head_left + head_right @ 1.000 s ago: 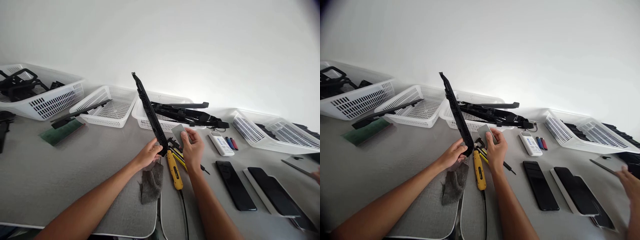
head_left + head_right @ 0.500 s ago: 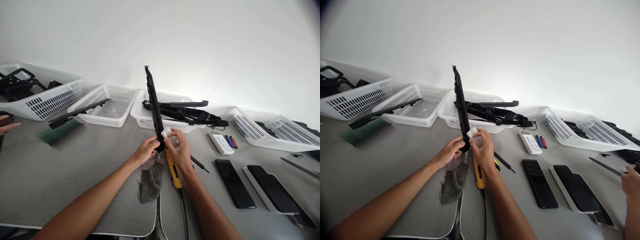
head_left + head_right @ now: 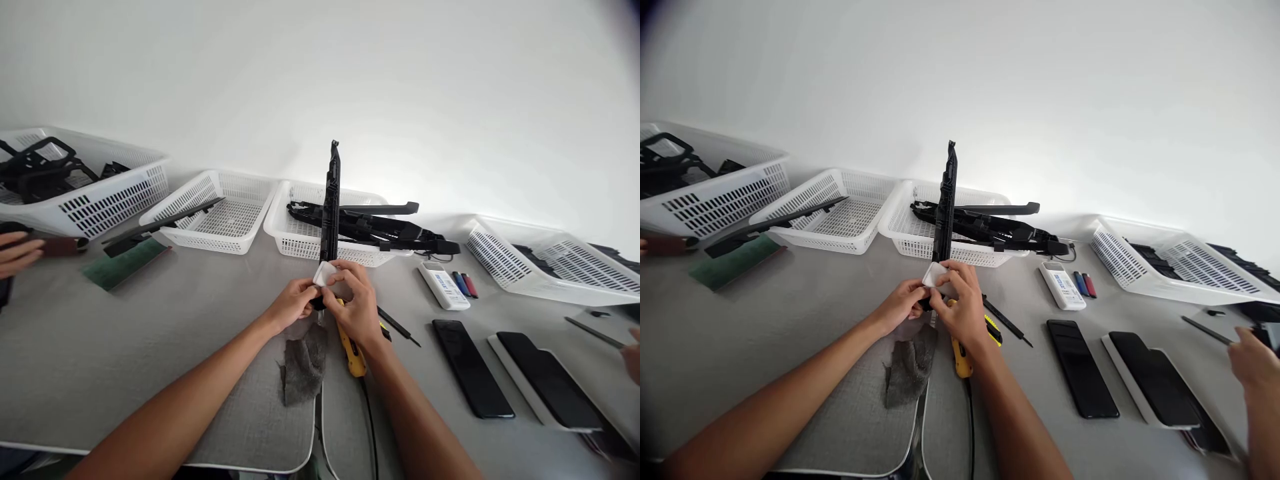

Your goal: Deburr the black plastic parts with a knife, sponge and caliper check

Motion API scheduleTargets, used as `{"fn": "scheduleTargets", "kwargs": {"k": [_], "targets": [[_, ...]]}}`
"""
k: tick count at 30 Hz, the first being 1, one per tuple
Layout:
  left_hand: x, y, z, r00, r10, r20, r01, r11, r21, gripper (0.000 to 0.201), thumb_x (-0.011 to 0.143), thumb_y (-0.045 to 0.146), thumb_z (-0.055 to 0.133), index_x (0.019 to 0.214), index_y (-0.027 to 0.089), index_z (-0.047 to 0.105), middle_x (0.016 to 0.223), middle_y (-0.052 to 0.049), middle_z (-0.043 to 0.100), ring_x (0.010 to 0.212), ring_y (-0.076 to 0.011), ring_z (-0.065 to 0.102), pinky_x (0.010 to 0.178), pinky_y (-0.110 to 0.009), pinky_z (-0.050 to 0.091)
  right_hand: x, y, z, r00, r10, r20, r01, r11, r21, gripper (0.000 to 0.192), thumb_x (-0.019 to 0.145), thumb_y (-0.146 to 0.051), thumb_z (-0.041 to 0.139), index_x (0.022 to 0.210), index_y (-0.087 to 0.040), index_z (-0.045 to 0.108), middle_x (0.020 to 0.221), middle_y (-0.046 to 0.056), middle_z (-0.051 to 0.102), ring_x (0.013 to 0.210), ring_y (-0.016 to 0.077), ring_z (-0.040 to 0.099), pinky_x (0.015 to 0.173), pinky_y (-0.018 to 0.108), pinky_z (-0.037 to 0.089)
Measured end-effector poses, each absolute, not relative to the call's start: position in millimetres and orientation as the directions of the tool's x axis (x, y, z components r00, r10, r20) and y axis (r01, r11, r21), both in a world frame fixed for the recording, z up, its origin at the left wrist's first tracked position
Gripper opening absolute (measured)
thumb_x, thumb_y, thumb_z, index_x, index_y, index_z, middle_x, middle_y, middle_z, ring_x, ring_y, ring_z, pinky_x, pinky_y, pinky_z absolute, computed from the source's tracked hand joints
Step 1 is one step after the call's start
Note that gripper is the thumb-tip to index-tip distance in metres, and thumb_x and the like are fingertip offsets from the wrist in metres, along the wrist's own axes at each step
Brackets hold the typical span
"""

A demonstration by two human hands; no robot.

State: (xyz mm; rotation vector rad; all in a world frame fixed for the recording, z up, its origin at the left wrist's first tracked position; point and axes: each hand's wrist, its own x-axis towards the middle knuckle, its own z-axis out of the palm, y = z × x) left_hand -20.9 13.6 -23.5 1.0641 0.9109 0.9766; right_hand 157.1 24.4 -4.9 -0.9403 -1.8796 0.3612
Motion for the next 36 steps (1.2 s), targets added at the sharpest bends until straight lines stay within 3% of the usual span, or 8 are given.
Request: {"fn": "scheduleTargets", "kwargs": {"k": [5, 10, 15, 18, 22, 26, 30, 36], "targets": [[-21.9, 13.4, -19.7, 0.29, 0.946, -0.142, -0.193, 0.203, 0.96, 0.032, 0.086, 0.044, 0.07, 0.102, 0.016, 0.071, 0.064, 0.009, 0.038, 0.045, -0.0049, 0.025, 0.045, -0.023, 0.021, 163.4, 30.0, -6.9, -0.162, 0.735, 0.659, 0.513, 0.633, -0.58, 0.009, 0.09, -0.021, 0.069, 0.088, -0.026, 0.062, 0.119, 0.01, 0.072, 0.117, 0.0319, 0.065, 0.098, 0.051, 0.054], [-21.4, 13.0, -15.3, 0.247, 0.955, -0.162, -0.233, 0.221, 0.947, 0.033, 0.081, 0.044, 0.073, 0.095, 0.015, 0.071, 0.059, 0.011, 0.033, 0.044, -0.0049, 0.023, 0.044, -0.024, 0.019, 159.4, 29.0, -8.7, -0.254, 0.679, 0.689, 0.496, 0.703, -0.51, 0.011, 0.089, -0.016, 0.066, 0.091, -0.027, 0.063, 0.123, 0.008, 0.073, 0.114, 0.0298, 0.066, 0.098, 0.05, 0.053], [-21.1, 13.3, -15.0, 0.218, 0.964, -0.155, -0.283, 0.214, 0.935, 0.034, 0.08, 0.044, 0.074, 0.098, 0.014, 0.072, 0.058, 0.009, 0.042, 0.042, -0.0048, 0.024, 0.043, -0.024, 0.02, 160.6, 26.7, -3.4, -0.195, 0.686, 0.701, 0.51, 0.681, -0.526, 0.011, 0.086, -0.018, 0.067, 0.089, -0.027, 0.062, 0.116, 0.009, 0.074, 0.111, 0.0315, 0.067, 0.095, 0.049, 0.054], [-20.1, 15.7, -20.4, 0.183, 0.97, -0.159, -0.337, 0.214, 0.917, 0.032, 0.078, 0.047, 0.077, 0.087, 0.017, 0.069, 0.056, 0.009, 0.042, 0.041, -0.0055, 0.026, 0.042, -0.024, 0.022, 155.1, 19.0, 3.5, -0.275, 0.668, 0.691, 0.459, 0.723, -0.516, 0.019, 0.084, -0.018, 0.066, 0.099, -0.028, 0.064, 0.117, 0.008, 0.074, 0.109, 0.0309, 0.067, 0.095, 0.05, 0.055], [-17.3, 18.8, -26.3, 0.135, 0.978, -0.16, -0.446, 0.204, 0.872, 0.039, 0.079, 0.054, 0.077, 0.072, 0.02, 0.06, 0.055, 0.006, 0.045, 0.045, -0.0095, 0.038, 0.043, -0.024, 0.031, 145.1, 11.1, 5.6, -0.371, 0.669, 0.644, 0.414, 0.74, -0.53, 0.026, 0.085, -0.02, 0.065, 0.11, -0.029, 0.066, 0.12, 0.007, 0.074, 0.108, 0.0299, 0.068, 0.096, 0.05, 0.056], [-12.3, 16.8, -27.7, 0.047, 0.98, -0.194, -0.571, 0.185, 0.8, 0.042, 0.083, 0.059, 0.077, 0.084, 0.018, 0.068, 0.074, -0.001, 0.064, 0.068, -0.0154, 0.058, 0.06, -0.025, 0.048, 142.4, 9.1, 2.6, -0.345, 0.675, 0.652, 0.401, 0.734, -0.548, 0.019, 0.093, -0.025, 0.068, 0.112, -0.028, 0.067, 0.123, 0.008, 0.074, 0.11, 0.0295, 0.068, 0.096, 0.049, 0.055], [-8.8, 13.6, -30.8, 0.057, 0.965, -0.257, -0.637, 0.234, 0.735, 0.047, 0.084, 0.064, 0.077, 0.083, 0.019, 0.065, 0.072, 0.001, 0.06, 0.069, -0.0156, 0.056, 0.063, -0.026, 0.048, 142.1, 8.3, 2.3, -0.396, 0.646, 0.653, 0.365, 0.763, -0.534, 0.02, 0.093, -0.021, 0.069, 0.112, -0.028, 0.067, 0.13, 0.007, 0.074, 0.111, 0.0288, 0.066, 0.097, 0.049, 0.054], [-7.2, 14.6, -36.3, -0.035, 0.983, -0.182, -0.585, 0.128, 0.801, 0.048, 0.086, 0.065, 0.076, 0.086, 0.019, 0.064, 0.074, 0.003, 0.057, 0.067, -0.0131, 0.053, 0.062, -0.025, 0.046, 141.5, 9.0, 2.3, -0.408, 0.639, 0.652, 0.398, 0.767, -0.503, 0.028, 0.083, -0.013, 0.068, 0.107, -0.028, 0.068, 0.123, 0.006, 0.076, 0.11, 0.0304, 0.066, 0.096, 0.05, 0.055]]}}
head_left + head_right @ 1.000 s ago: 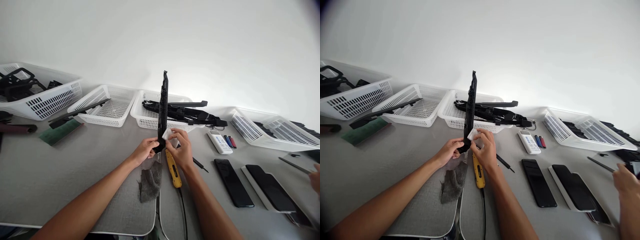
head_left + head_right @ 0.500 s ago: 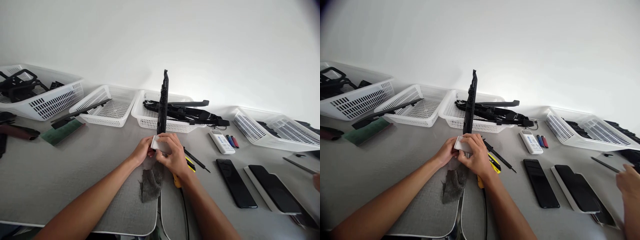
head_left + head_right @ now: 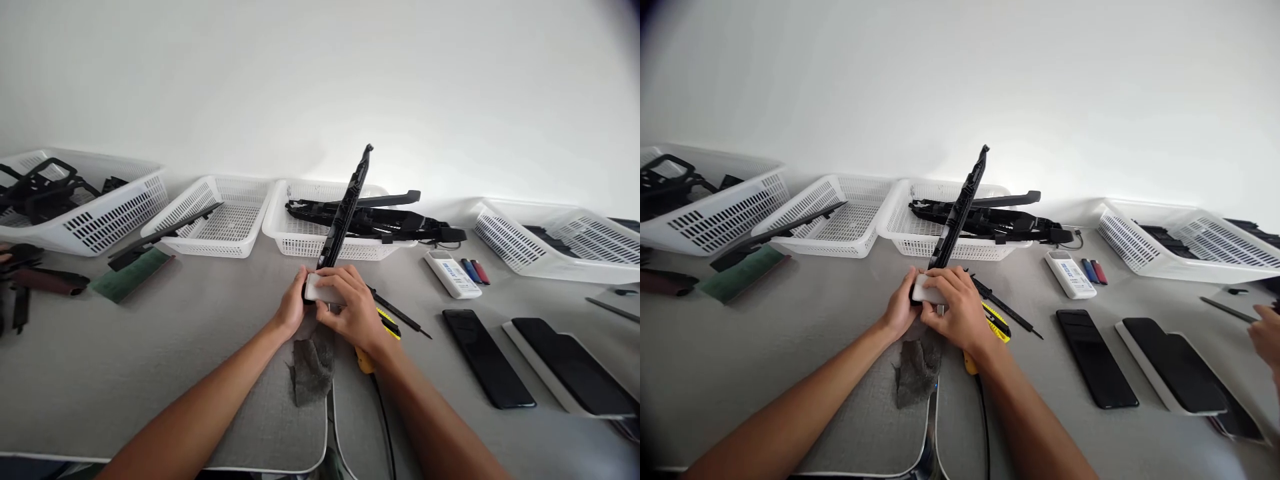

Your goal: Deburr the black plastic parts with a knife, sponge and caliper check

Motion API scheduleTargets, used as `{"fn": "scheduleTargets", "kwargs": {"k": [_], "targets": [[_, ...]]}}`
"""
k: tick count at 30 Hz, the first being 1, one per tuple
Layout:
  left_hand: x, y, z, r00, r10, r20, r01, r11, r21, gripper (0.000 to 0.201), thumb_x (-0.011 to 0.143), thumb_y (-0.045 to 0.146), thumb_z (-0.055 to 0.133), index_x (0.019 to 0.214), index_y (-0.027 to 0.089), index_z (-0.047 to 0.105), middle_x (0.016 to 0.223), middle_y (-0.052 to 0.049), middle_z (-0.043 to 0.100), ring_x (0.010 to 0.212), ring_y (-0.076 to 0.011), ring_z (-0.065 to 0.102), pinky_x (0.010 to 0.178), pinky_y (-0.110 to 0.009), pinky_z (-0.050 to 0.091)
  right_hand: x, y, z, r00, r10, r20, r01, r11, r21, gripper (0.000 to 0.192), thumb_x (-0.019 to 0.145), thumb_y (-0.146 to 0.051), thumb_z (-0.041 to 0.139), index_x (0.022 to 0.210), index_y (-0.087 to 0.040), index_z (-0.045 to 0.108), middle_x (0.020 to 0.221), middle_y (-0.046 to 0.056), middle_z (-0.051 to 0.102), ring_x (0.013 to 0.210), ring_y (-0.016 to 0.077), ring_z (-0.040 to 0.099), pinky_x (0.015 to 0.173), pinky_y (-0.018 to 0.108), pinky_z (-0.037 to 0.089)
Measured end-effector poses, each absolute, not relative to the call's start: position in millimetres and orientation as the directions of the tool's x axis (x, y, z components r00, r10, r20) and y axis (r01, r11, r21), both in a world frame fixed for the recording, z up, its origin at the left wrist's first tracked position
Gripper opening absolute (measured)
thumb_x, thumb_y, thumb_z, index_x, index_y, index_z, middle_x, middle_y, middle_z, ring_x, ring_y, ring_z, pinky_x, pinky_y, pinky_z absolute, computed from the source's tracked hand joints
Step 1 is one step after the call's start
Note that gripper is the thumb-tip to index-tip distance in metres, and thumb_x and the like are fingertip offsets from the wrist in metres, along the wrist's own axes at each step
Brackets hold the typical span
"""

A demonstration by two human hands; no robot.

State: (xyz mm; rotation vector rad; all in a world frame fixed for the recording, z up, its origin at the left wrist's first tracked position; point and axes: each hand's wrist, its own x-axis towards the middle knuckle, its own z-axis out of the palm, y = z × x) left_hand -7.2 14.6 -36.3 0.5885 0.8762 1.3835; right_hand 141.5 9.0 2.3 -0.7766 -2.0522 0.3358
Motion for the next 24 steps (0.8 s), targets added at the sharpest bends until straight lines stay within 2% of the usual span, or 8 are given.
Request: {"fn": "scheduleTargets", "kwargs": {"k": [5, 9, 12, 14, 18, 22, 24], "targets": [[-10.0, 14.1, -36.1, -0.053, 0.988, -0.148, -0.514, 0.1, 0.852, 0.054, 0.085, 0.073, 0.072, 0.089, 0.02, 0.063, 0.071, 0.004, 0.06, 0.059, -0.013, 0.054, 0.056, -0.026, 0.044, 145.9, 15.5, -1.5, -0.388, 0.638, 0.665, 0.454, 0.76, -0.465, 0.028, 0.083, -0.014, 0.068, 0.107, -0.028, 0.069, 0.125, 0.007, 0.075, 0.111, 0.0316, 0.066, 0.095, 0.052, 0.055], [-11.6, 13.5, -30.0, 0.077, 0.993, -0.092, -0.436, 0.116, 0.893, 0.059, 0.089, 0.076, 0.064, 0.105, 0.018, 0.065, 0.06, 0.003, 0.062, 0.046, -0.0148, 0.053, 0.051, -0.029, 0.043, 154.0, 24.7, -5.8, -0.227, 0.671, 0.705, 0.521, 0.696, -0.495, 0.022, 0.087, -0.018, 0.069, 0.106, -0.029, 0.07, 0.121, 0.008, 0.076, 0.109, 0.0326, 0.066, 0.096, 0.053, 0.054], [-12.0, 13.1, -25.6, 0.092, 0.992, -0.09, -0.426, 0.121, 0.896, 0.063, 0.088, 0.074, 0.066, 0.115, 0.017, 0.064, 0.057, 0.004, 0.061, 0.043, -0.0155, 0.053, 0.05, -0.03, 0.043, 158.6, 29.8, -8.4, -0.261, 0.674, 0.691, 0.499, 0.707, -0.502, 0.021, 0.087, -0.019, 0.069, 0.106, -0.029, 0.071, 0.124, 0.007, 0.075, 0.111, 0.0319, 0.067, 0.097, 0.052, 0.054], [-12.4, 13.1, -23.8, 0.106, 0.991, -0.084, -0.417, 0.121, 0.901, 0.063, 0.089, 0.073, 0.066, 0.116, 0.016, 0.063, 0.059, 0.003, 0.063, 0.043, -0.0149, 0.052, 0.05, -0.029, 0.043, 161.8, 33.1, -9.2, -0.251, 0.677, 0.692, 0.513, 0.699, -0.498, 0.021, 0.086, -0.018, 0.069, 0.104, -0.029, 0.07, 0.124, 0.007, 0.076, 0.111, 0.0319, 0.067, 0.098, 0.052, 0.054], [-13.5, 12.9, -22.4, 0.145, 0.987, -0.07, -0.395, 0.123, 0.911, 0.059, 0.092, 0.071, 0.064, 0.113, 0.016, 0.063, 0.068, -0.003, 0.071, 0.043, -0.0134, 0.051, 0.05, -0.029, 0.042, 163.7, 34.8, -6.6, -0.128, 0.663, 0.737, 0.541, 0.67, -0.508, 0.022, 0.083, -0.017, 0.068, 0.103, -0.028, 0.069, 0.117, 0.008, 0.075, 0.108, 0.0324, 0.067, 0.095, 0.052, 0.055], [-13.4, 12.3, -21.2, 0.111, 0.99, -0.092, -0.394, 0.129, 0.91, 0.058, 0.09, 0.07, 0.068, 0.113, 0.017, 0.064, 0.058, 0.004, 0.061, 0.045, -0.0151, 0.053, 0.05, -0.029, 0.043, 154.4, 28.6, -2.8, -0.258, 0.662, 0.704, 0.475, 0.721, -0.504, 0.029, 0.079, -0.015, 0.067, 0.104, -0.029, 0.07, 0.121, 0.007, 0.075, 0.109, 0.031, 0.066, 0.095, 0.049, 0.055], [-12.9, 12.2, -20.6, 0.103, 0.99, -0.095, -0.386, 0.128, 0.914, 0.059, 0.089, 0.07, 0.069, 0.115, 0.017, 0.065, 0.057, 0.005, 0.06, 0.045, -0.0154, 0.054, 0.05, -0.029, 0.044, 151.6, 27.8, -3.7, -0.268, 0.669, 0.693, 0.47, 0.719, -0.512, 0.03, 0.079, -0.014, 0.066, 0.105, -0.029, 0.07, 0.121, 0.007, 0.074, 0.109, 0.0304, 0.066, 0.095, 0.048, 0.056]]}}
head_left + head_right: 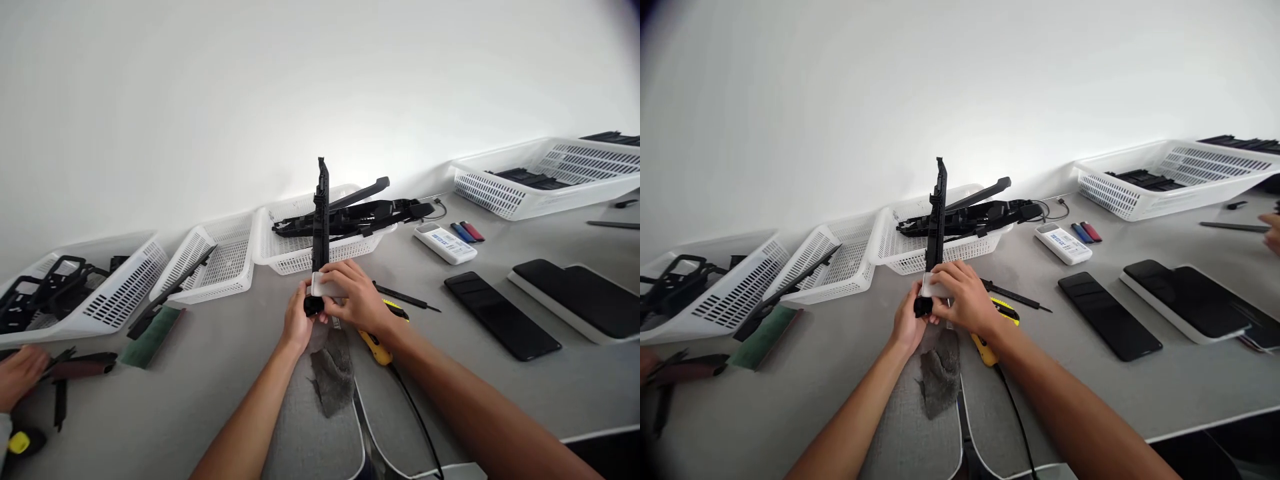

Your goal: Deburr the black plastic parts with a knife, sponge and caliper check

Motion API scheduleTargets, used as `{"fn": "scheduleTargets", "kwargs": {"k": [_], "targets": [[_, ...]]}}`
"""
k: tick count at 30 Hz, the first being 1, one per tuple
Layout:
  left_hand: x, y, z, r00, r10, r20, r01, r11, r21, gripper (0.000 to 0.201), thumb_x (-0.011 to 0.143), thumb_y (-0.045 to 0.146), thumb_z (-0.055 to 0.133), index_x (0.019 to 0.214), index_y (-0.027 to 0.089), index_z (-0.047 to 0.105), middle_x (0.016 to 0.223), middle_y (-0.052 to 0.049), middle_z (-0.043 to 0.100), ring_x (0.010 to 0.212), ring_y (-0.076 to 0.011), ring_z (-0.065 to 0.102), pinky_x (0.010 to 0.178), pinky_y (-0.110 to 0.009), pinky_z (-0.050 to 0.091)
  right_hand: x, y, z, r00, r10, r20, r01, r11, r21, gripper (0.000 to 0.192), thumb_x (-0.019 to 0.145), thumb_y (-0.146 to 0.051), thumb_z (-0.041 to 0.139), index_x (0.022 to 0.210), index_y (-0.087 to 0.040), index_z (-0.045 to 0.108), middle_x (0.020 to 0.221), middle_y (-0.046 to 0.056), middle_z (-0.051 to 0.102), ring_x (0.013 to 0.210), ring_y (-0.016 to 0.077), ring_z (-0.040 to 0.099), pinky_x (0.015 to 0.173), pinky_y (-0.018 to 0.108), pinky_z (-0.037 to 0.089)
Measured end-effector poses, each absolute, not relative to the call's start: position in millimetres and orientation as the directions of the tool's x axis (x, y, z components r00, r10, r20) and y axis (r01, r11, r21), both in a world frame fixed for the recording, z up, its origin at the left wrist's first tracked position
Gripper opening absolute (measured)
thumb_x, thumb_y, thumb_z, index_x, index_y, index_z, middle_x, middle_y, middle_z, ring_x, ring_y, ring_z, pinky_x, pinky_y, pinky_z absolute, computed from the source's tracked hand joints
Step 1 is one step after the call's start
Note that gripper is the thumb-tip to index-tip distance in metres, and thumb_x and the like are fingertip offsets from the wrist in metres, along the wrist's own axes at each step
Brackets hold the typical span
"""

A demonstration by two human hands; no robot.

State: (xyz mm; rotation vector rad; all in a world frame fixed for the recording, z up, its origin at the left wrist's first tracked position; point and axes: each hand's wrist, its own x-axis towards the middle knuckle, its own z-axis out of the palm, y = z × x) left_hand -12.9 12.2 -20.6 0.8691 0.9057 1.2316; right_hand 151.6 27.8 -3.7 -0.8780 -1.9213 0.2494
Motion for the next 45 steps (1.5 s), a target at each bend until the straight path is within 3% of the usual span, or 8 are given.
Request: {"fn": "scheduleTargets", "kwargs": {"k": [4, 12, 16, 21, 26, 31, 37, 45], "targets": [[-12.3, 12.9, -20.9, 0.093, 0.991, -0.093, -0.372, 0.121, 0.92, 0.063, 0.086, 0.071, 0.072, 0.117, 0.016, 0.065, 0.062, 0.004, 0.063, 0.043, -0.0133, 0.052, 0.049, -0.029, 0.043, 152.5, 29.8, -7.9, -0.129, 0.683, 0.719, 0.506, 0.669, -0.545, 0.024, 0.083, -0.016, 0.066, 0.104, -0.028, 0.069, 0.118, 0.008, 0.074, 0.109, 0.0312, 0.065, 0.096, 0.05, 0.056], [-12.6, 15.7, -23.0, 0.122, 0.991, -0.061, -0.293, 0.095, 0.951, 0.05, 0.084, 0.067, 0.076, 0.093, 0.019, 0.064, 0.067, 0.004, 0.063, 0.047, -0.0139, 0.057, 0.047, -0.028, 0.046, 148.0, 28.3, -9.3, -0.22, 0.654, 0.724, 0.496, 0.714, -0.494, 0.03, 0.079, -0.012, 0.065, 0.105, -0.027, 0.069, 0.12, 0.008, 0.074, 0.108, 0.0307, 0.065, 0.093, 0.049, 0.056], [-12.3, 17.4, -27.2, 0.17, 0.985, -0.038, -0.264, 0.083, 0.961, 0.05, 0.083, 0.064, 0.079, 0.098, 0.018, 0.065, 0.068, 0.005, 0.062, 0.045, -0.0138, 0.057, 0.047, -0.029, 0.05, 151.0, 30.0, -10.0, -0.128, 0.647, 0.752, 0.525, 0.687, -0.502, 0.025, 0.084, -0.014, 0.066, 0.105, -0.027, 0.068, 0.121, 0.009, 0.073, 0.109, 0.0312, 0.065, 0.094, 0.051, 0.056], [-13.9, 19.8, -32.9, 0.108, 0.993, -0.052, -0.256, 0.078, 0.964, 0.055, 0.078, 0.065, 0.083, 0.1, 0.017, 0.067, 0.075, 0.003, 0.064, 0.053, -0.0134, 0.059, 0.047, -0.025, 0.047, 147.4, 28.4, -10.3, -0.226, 0.613, 0.757, 0.498, 0.74, -0.451, 0.03, 0.08, -0.011, 0.066, 0.106, -0.026, 0.067, 0.12, 0.008, 0.074, 0.107, 0.0304, 0.065, 0.091, 0.048, 0.057], [-14.7, 20.8, -33.6, 0.169, 0.985, -0.035, -0.232, 0.074, 0.97, 0.049, 0.084, 0.063, 0.078, 0.1, 0.018, 0.067, 0.074, 0.003, 0.066, 0.047, -0.0138, 0.059, 0.048, -0.028, 0.049, 155.3, 33.1, -13.4, -0.091, 0.648, 0.756, 0.544, 0.669, -0.507, 0.025, 0.083, -0.012, 0.066, 0.104, -0.026, 0.066, 0.118, 0.01, 0.073, 0.11, 0.0319, 0.064, 0.096, 0.051, 0.056], [-15.1, 21.4, -38.1, 0.091, 0.996, -0.021, -0.244, 0.043, 0.969, 0.051, 0.08, 0.063, 0.082, 0.1, 0.018, 0.07, 0.076, 0.003, 0.064, 0.052, -0.0126, 0.058, 0.047, -0.025, 0.049, 150.7, 29.2, -12.8, -0.256, 0.641, 0.724, 0.493, 0.73, -0.473, 0.031, 0.08, -0.009, 0.067, 0.107, -0.026, 0.066, 0.121, 0.008, 0.072, 0.11, 0.0302, 0.064, 0.095, 0.047, 0.055], [-15.1, 21.7, -40.4, 0.112, 0.994, 0.014, -0.202, 0.009, 0.979, 0.048, 0.087, 0.063, 0.076, 0.101, 0.017, 0.069, 0.073, 0.003, 0.065, 0.046, -0.0127, 0.058, 0.047, -0.027, 0.05, 156.5, 33.1, -12.4, -0.111, 0.643, 0.758, 0.545, 0.677, -0.495, 0.026, 0.083, -0.01, 0.066, 0.104, -0.026, 0.064, 0.117, 0.01, 0.072, 0.11, 0.0319, 0.063, 0.097, 0.05, 0.054], [-14.8, 22.5, -42.3, 0.091, 0.996, 0.01, -0.272, 0.015, 0.962, 0.048, 0.084, 0.062, 0.079, 0.099, 0.018, 0.067, 0.067, 0.005, 0.062, 0.045, -0.0113, 0.054, 0.046, -0.025, 0.047, 154.8, 31.0, -11.8, -0.227, 0.635, 0.738, 0.537, 0.714, -0.45, 0.032, 0.078, -0.007, 0.064, 0.104, -0.025, 0.062, 0.119, 0.01, 0.072, 0.109, 0.0311, 0.062, 0.094, 0.048, 0.052]]}}
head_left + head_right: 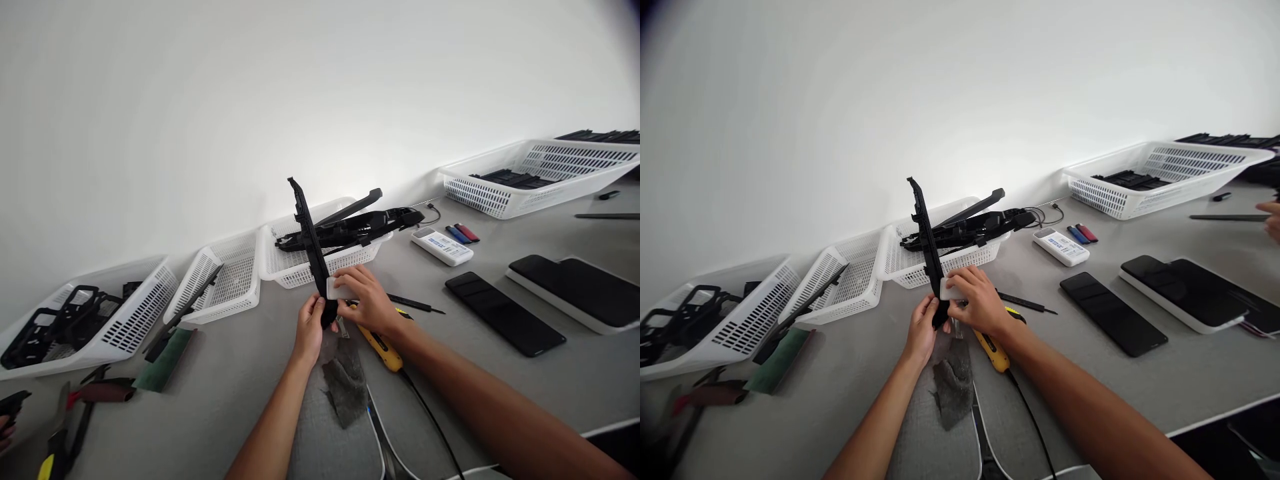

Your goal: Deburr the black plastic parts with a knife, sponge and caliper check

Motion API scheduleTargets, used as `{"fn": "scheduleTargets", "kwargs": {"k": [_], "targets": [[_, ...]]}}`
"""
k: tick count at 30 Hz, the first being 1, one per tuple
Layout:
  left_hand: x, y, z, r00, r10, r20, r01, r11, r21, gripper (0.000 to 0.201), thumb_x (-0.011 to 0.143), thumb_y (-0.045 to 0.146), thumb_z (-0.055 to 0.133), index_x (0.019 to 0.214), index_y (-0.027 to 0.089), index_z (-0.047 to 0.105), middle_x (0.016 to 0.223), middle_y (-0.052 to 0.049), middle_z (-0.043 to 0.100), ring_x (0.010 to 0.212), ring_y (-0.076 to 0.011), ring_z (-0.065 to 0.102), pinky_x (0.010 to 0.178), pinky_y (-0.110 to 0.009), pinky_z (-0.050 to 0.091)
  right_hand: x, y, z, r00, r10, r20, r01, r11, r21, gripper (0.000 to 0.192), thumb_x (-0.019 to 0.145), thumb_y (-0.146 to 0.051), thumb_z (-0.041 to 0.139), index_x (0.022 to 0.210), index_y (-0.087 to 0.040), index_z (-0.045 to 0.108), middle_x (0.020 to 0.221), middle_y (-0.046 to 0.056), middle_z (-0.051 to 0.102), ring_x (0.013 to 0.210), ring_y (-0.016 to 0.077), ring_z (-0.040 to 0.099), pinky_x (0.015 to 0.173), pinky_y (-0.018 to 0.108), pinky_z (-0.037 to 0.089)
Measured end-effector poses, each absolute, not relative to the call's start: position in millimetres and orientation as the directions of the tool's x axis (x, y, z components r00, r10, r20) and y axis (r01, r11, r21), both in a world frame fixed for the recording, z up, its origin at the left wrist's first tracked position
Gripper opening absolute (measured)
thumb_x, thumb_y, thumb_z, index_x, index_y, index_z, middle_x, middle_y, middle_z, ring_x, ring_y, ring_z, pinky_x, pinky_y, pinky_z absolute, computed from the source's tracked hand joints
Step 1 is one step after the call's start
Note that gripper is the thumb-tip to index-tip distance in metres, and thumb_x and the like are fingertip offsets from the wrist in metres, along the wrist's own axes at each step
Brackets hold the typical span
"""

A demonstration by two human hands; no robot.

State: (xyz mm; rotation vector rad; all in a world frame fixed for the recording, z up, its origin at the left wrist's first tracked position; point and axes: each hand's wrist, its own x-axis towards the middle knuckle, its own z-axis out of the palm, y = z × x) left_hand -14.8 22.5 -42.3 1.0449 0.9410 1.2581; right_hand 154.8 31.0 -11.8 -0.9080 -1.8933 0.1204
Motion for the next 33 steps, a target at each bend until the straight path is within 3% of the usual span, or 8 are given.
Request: {"fn": "scheduleTargets", "kwargs": {"k": [3, 10, 16, 21, 26, 33], "targets": [[-13.6, 22.4, -40.0, 0.089, 0.996, 0.005, -0.281, 0.02, 0.959, 0.048, 0.084, 0.062, 0.079, 0.098, 0.018, 0.067, 0.062, 0.006, 0.06, 0.044, -0.0115, 0.052, 0.047, -0.025, 0.045, 158.1, 31.5, -10.8, -0.215, 0.632, 0.744, 0.534, 0.715, -0.452, 0.031, 0.078, -0.007, 0.063, 0.103, -0.025, 0.061, 0.119, 0.01, 0.071, 0.109, 0.0308, 0.061, 0.093, 0.047, 0.051], [-12.7, 18.0, -30.0, -0.022, 0.999, -0.036, -0.32, 0.027, 0.947, 0.038, 0.083, 0.054, 0.079, 0.091, 0.019, 0.066, 0.057, 0.008, 0.054, 0.043, -0.0106, 0.048, 0.043, -0.024, 0.041, 157.7, 30.0, -8.2, -0.39, 0.644, 0.658, 0.543, 0.738, -0.4, 0.033, 0.072, -0.008, 0.066, 0.1, -0.024, 0.059, 0.117, 0.008, 0.072, 0.105, 0.0293, 0.06, 0.089, 0.044, 0.047], [-14.9, 17.7, -27.9, -0.039, 0.998, -0.04, -0.313, 0.026, 0.95, 0.038, 0.08, 0.054, 0.081, 0.084, 0.02, 0.063, 0.057, 0.007, 0.053, 0.044, -0.0104, 0.047, 0.044, -0.024, 0.041, 157.1, 30.8, -9.3, -0.361, 0.666, 0.653, 0.561, 0.714, -0.418, 0.029, 0.079, -0.009, 0.065, 0.104, -0.023, 0.06, 0.12, 0.01, 0.069, 0.107, 0.0293, 0.059, 0.091, 0.044, 0.048], [-14.8, 19.7, -26.3, -0.157, 0.982, -0.109, -0.367, 0.045, 0.929, 0.047, 0.071, 0.055, 0.088, 0.092, 0.02, 0.066, 0.068, 0.005, 0.062, 0.054, -0.0117, 0.055, 0.047, -0.023, 0.042, 153.4, 27.5, -8.2, -0.484, 0.652, 0.584, 0.513, 0.752, -0.415, 0.031, 0.074, -0.009, 0.068, 0.1, -0.023, 0.059, 0.113, 0.008, 0.069, 0.1, 0.0281, 0.058, 0.086, 0.042, 0.047], [-14.3, 20.7, -26.4, -0.074, 0.993, -0.093, -0.375, 0.059, 0.925, 0.046, 0.074, 0.058, 0.086, 0.083, 0.021, 0.061, 0.058, 0.008, 0.054, 0.045, -0.0096, 0.047, 0.045, -0.024, 0.038, 153.6, 28.9, -10.2, -0.389, 0.673, 0.629, 0.533, 0.721, -0.443, 0.031, 0.077, -0.007, 0.067, 0.102, -0.023, 0.059, 0.118, 0.009, 0.07, 0.105, 0.0283, 0.057, 0.091, 0.042, 0.046], [-18.2, 22.6, -27.1, -0.13, 0.987, -0.1, -0.369, 0.046, 0.928, 0.047, 0.074, 0.057, 0.086, 0.086, 0.021, 0.058, 0.063, 0.008, 0.056, 0.048, -0.0092, 0.051, 0.044, -0.022, 0.038, 150.7, 25.9, -6.8, -0.487, 0.657, 0.575, 0.531, 0.746, -0.402, 0.031, 0.074, -0.007, 0.068, 0.099, -0.024, 0.06, 0.113, 0.008, 0.072, 0.101, 0.0289, 0.059, 0.087, 0.043, 0.047]]}}
